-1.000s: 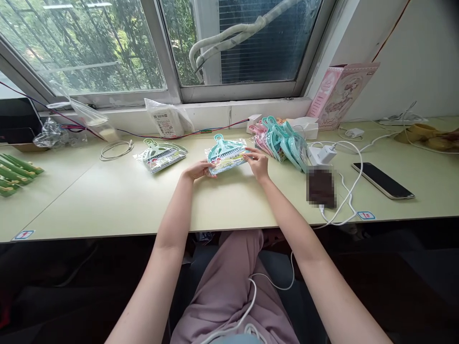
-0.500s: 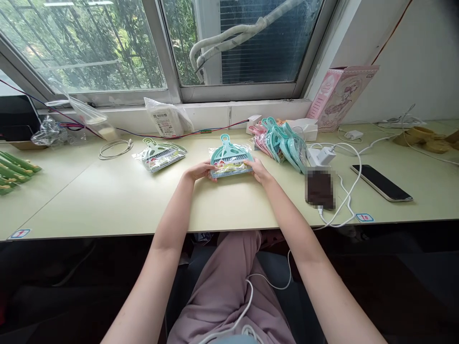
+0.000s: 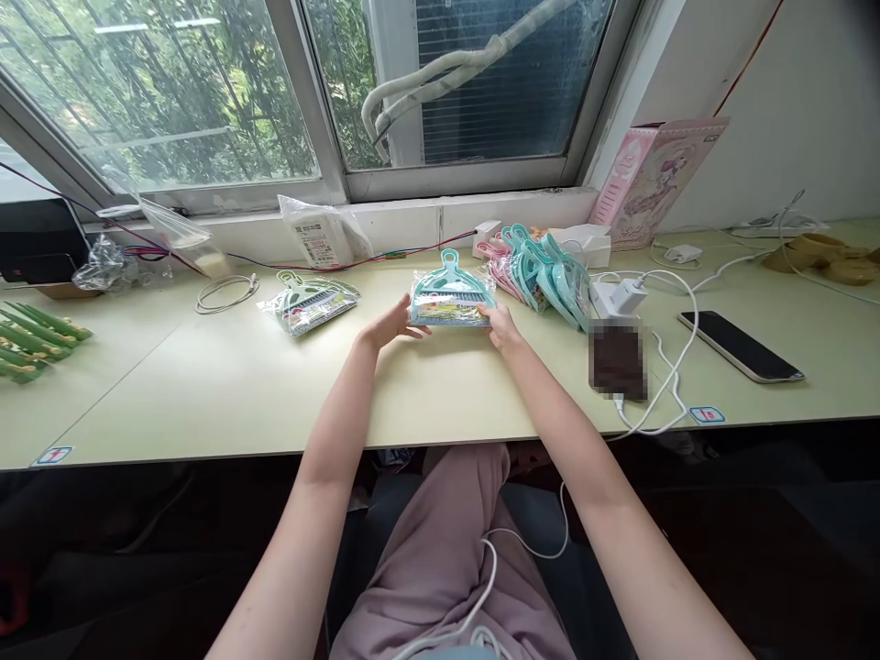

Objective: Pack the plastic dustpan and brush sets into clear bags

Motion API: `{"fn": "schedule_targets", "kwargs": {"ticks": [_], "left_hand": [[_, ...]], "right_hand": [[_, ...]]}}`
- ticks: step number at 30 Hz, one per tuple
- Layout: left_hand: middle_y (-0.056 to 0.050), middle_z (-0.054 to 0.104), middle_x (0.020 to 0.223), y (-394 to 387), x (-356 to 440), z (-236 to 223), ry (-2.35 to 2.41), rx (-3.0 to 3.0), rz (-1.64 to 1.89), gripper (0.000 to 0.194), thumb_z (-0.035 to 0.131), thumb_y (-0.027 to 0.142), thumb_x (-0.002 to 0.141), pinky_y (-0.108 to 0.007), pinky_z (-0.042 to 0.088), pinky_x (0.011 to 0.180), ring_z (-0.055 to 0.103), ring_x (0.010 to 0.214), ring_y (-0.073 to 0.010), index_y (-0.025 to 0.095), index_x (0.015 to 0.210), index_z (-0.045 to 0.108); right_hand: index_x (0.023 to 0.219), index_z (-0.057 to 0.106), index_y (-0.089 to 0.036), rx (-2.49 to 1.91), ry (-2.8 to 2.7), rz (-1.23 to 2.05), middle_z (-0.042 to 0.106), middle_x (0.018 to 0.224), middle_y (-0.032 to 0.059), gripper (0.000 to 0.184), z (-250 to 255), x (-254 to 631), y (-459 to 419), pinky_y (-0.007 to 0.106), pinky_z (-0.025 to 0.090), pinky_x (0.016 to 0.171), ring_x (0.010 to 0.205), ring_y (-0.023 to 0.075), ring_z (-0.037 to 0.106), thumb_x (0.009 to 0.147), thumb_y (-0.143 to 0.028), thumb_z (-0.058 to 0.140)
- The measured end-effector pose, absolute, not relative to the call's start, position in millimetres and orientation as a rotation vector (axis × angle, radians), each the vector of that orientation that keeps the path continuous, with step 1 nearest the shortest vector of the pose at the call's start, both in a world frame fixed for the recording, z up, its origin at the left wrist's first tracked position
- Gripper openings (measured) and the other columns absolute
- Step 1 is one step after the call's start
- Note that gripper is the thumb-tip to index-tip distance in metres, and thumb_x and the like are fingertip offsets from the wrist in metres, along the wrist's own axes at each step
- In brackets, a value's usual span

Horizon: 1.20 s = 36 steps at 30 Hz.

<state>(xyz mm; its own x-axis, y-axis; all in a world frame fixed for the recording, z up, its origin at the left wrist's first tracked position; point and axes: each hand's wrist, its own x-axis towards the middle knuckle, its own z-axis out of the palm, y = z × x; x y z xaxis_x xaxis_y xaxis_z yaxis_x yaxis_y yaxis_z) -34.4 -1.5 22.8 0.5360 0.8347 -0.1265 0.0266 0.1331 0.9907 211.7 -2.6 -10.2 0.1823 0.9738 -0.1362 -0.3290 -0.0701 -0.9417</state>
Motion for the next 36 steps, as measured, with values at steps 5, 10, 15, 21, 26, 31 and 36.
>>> {"fn": "schedule_targets", "kwargs": {"ticks": [5,10,15,21,26,31,36], "left_hand": [[-0.015,0.068,0.124,-7,-22,18,0.857,1.416,0.801,0.068,0.082,0.038,0.072,-0.030,0.057,0.079,0.074,0.090,-0.0236,0.020,0.131,0.054],[-0.012,0.073,0.107,-3,-6,11,0.977,1.258,0.976,0.043,0.068,0.041,0.085,-0.029,0.057,0.067,0.074,0.074,-0.0203,0.016,0.119,0.059],[-0.010,0.074,0.085,5,2,4,1.162,1.079,1.025,0.029,0.060,0.035,0.092,-0.028,0.056,0.060,0.072,0.063,-0.0196,0.012,0.109,0.061],[-0.008,0.073,0.091,9,0,3,1.276,1.046,1.064,0.035,0.061,0.025,0.090,-0.031,0.057,0.060,0.069,0.060,-0.0184,0.014,0.123,0.058],[-0.006,0.072,0.085,7,-4,4,1.235,1.118,1.050,0.033,0.056,0.022,0.092,-0.028,0.055,0.056,0.068,0.056,-0.0174,0.014,0.124,0.057],[-0.007,0.073,0.085,3,-6,6,1.204,1.173,0.989,0.032,0.052,0.022,0.094,-0.027,0.054,0.057,0.070,0.058,-0.0184,0.014,0.125,0.055],[-0.008,0.074,0.091,1,-5,10,1.172,1.244,0.958,0.033,0.051,0.037,0.095,-0.029,0.055,0.058,0.069,0.058,-0.0193,0.016,0.120,0.057]], "right_hand": [[0.086,0.057,-0.021,-1.161,-0.758,1.228,0.063,0.076,-0.0005,0.014,-13,213,-3,0.027,0.055,0.062,0.073,0.0155,0.062,0.073,-0.018,0.061],[0.090,0.057,-0.022,-1.143,-0.759,1.264,0.065,0.077,-0.0013,0.015,-14,211,-4,0.024,0.057,0.060,0.072,0.0139,0.064,0.077,-0.016,0.061],[0.091,0.057,-0.021,-1.117,-0.745,1.343,0.068,0.080,0.0011,0.016,-14,209,-8,0.028,0.061,0.064,0.076,0.0162,0.067,0.078,-0.013,0.063],[0.102,0.057,-0.023,-1.017,-0.945,1.377,0.072,0.100,0.0037,0.037,-12,208,-15,0.037,0.062,0.081,0.094,0.0206,0.070,0.072,-0.027,0.079],[0.098,0.056,-0.022,-1.045,-1.056,1.217,0.072,0.101,0.0042,0.064,-21,206,-9,0.043,0.057,0.095,0.103,0.0234,0.068,0.045,-0.021,0.092],[0.097,0.057,-0.021,-1.100,-1.043,1.152,0.071,0.097,0.0040,0.064,-28,207,-1,0.048,0.056,0.095,0.099,0.0249,0.067,0.043,-0.026,0.092],[0.096,0.056,-0.021,-1.097,-1.023,1.150,0.071,0.096,0.0037,0.061,-28,210,-1,0.045,0.056,0.093,0.097,0.0238,0.067,0.046,-0.026,0.090]]}}
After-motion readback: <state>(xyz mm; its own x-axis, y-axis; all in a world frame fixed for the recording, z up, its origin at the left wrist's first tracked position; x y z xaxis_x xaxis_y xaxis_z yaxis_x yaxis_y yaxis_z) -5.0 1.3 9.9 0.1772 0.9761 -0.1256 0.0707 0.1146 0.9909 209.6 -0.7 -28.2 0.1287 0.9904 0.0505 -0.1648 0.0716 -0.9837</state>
